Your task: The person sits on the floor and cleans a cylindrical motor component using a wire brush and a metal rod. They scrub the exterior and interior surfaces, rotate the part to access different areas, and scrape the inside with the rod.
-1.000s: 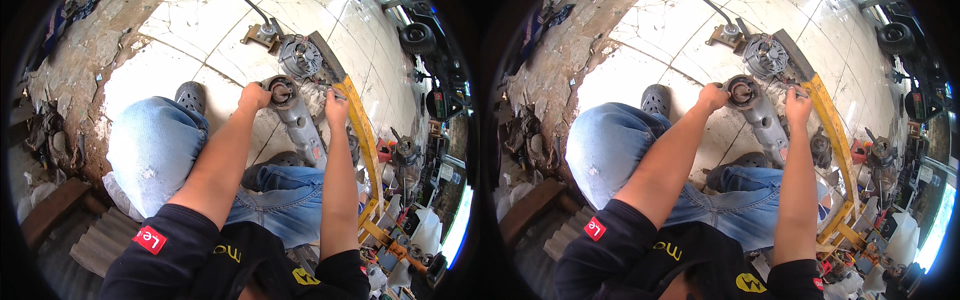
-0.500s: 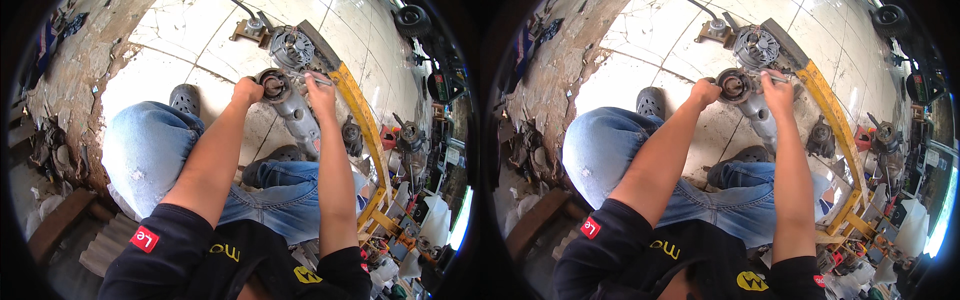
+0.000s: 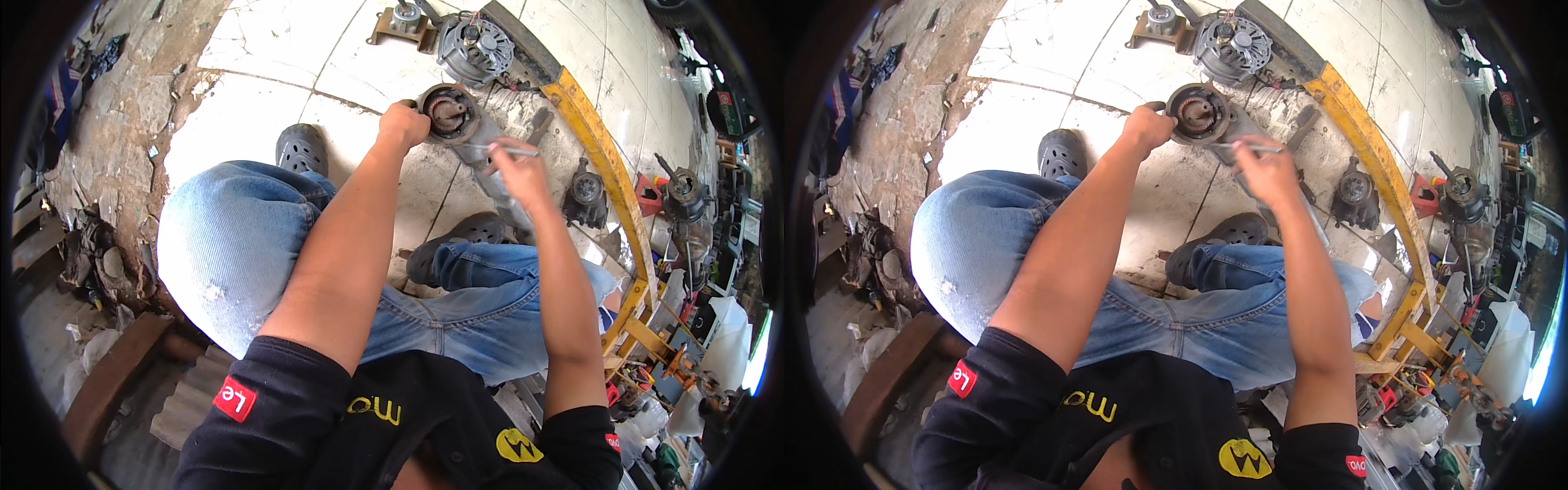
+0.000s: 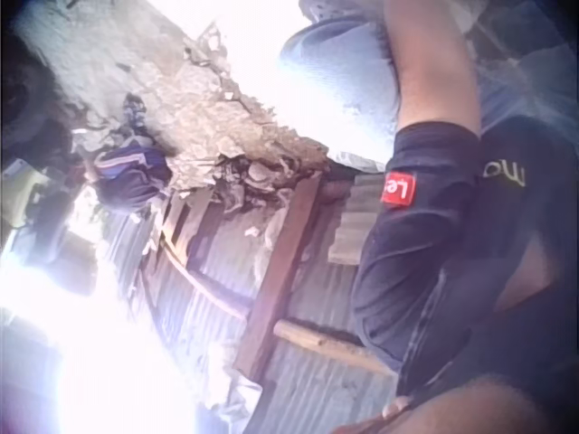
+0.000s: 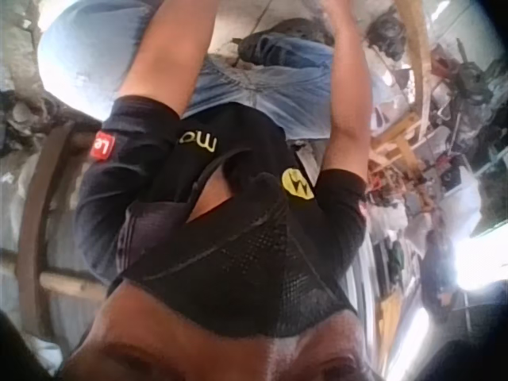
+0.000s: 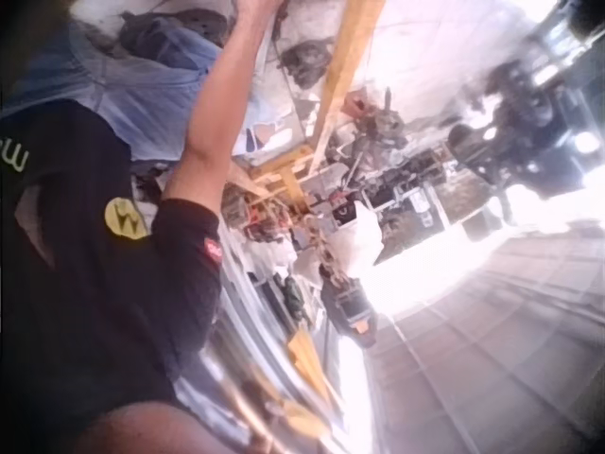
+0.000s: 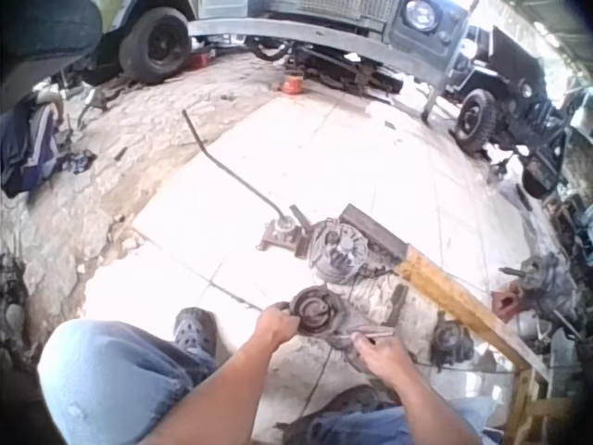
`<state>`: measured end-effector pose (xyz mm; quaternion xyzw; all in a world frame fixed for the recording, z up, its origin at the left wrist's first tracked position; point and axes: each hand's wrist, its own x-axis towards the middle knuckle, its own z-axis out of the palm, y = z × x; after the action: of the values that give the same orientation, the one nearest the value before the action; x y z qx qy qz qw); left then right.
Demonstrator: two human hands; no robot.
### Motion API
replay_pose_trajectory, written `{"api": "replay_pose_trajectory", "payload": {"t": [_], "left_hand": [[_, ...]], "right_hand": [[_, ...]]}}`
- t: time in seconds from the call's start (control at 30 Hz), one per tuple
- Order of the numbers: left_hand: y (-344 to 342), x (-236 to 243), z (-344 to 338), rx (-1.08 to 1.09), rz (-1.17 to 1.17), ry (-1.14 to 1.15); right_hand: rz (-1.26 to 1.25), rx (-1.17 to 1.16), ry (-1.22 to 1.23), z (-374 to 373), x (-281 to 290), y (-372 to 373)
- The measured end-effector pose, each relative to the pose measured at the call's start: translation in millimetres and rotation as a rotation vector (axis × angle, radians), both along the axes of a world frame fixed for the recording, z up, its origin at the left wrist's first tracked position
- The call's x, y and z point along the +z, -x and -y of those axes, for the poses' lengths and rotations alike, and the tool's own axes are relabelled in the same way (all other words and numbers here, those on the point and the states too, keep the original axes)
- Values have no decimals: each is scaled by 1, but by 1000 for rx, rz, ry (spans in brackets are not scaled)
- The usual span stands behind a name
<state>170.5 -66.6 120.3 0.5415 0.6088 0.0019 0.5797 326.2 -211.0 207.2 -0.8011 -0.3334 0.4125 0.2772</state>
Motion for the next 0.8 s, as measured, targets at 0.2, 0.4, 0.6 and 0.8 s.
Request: {"api": "replay_pose_trajectory", "payload": {"t": [0.2, 0.4, 0.6, 0.8], "left_hand": [[7, -15, -9, -3, 56, 16], [8, -17, -5, -38, 55, 16], [10, -14, -8, -55, 93, 39], [7, 1, -6, -86, 74, 27]], "right_hand": [[122, -81, -60, 4, 11, -39], [118, -20, 66, -14, -4, -13], [27, -63, -122, -28, 2, -8], [36, -103, -139, -25, -5, -37]]}}
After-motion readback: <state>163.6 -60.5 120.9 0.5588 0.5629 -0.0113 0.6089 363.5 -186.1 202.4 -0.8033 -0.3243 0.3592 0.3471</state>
